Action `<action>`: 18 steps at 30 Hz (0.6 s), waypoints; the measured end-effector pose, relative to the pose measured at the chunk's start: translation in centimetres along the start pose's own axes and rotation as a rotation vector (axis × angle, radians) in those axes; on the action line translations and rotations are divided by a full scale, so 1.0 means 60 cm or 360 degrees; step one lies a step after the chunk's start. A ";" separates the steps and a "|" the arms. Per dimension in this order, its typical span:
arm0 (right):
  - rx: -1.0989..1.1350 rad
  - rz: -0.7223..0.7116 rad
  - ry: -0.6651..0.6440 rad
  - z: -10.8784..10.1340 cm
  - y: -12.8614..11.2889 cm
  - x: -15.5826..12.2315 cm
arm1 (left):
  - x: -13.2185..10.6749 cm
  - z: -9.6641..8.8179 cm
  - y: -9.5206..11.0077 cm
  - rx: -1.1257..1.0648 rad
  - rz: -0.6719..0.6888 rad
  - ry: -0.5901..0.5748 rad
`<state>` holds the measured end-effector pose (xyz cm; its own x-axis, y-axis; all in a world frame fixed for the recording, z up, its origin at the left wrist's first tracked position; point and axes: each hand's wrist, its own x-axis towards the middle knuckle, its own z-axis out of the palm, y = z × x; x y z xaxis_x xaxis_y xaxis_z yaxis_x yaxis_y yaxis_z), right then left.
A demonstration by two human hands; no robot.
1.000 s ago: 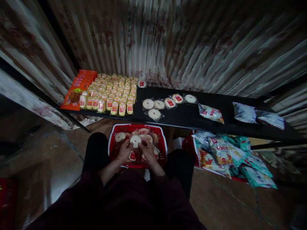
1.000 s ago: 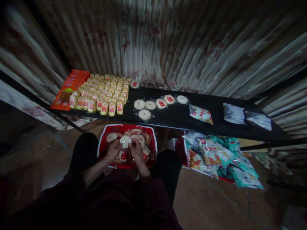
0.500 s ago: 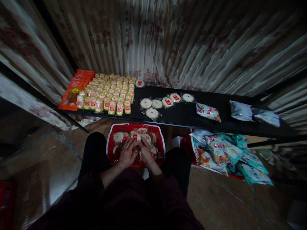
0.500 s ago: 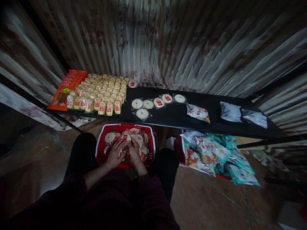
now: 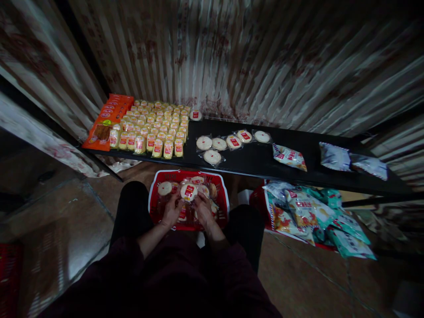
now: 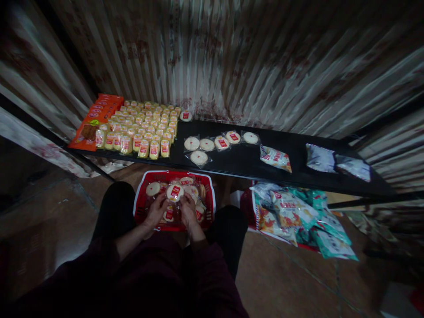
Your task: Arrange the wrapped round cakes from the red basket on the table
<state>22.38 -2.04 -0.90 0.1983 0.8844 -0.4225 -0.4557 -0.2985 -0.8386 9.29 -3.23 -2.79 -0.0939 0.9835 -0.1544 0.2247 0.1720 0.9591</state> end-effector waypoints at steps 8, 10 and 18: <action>-0.0162 -0.0008 0.0030 -0.003 -0.016 -0.006 | 0.018 -0.016 -0.001 -0.0213 -0.0167 0.0078; -0.0233 -0.0067 -0.0040 -0.005 -0.020 -0.003 | 0.018 -0.020 0.005 -0.0110 -0.0064 0.0017; -0.0543 -0.0137 -0.0121 -0.027 -0.007 0.013 | 0.030 -0.016 -0.003 -0.0272 -0.0235 0.0135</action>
<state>24.14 -1.83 -1.43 0.1526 0.9318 -0.3294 -0.1217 -0.3131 -0.9419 8.13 -1.53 -3.01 -0.1966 0.9389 -0.2826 0.0356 0.2948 0.9549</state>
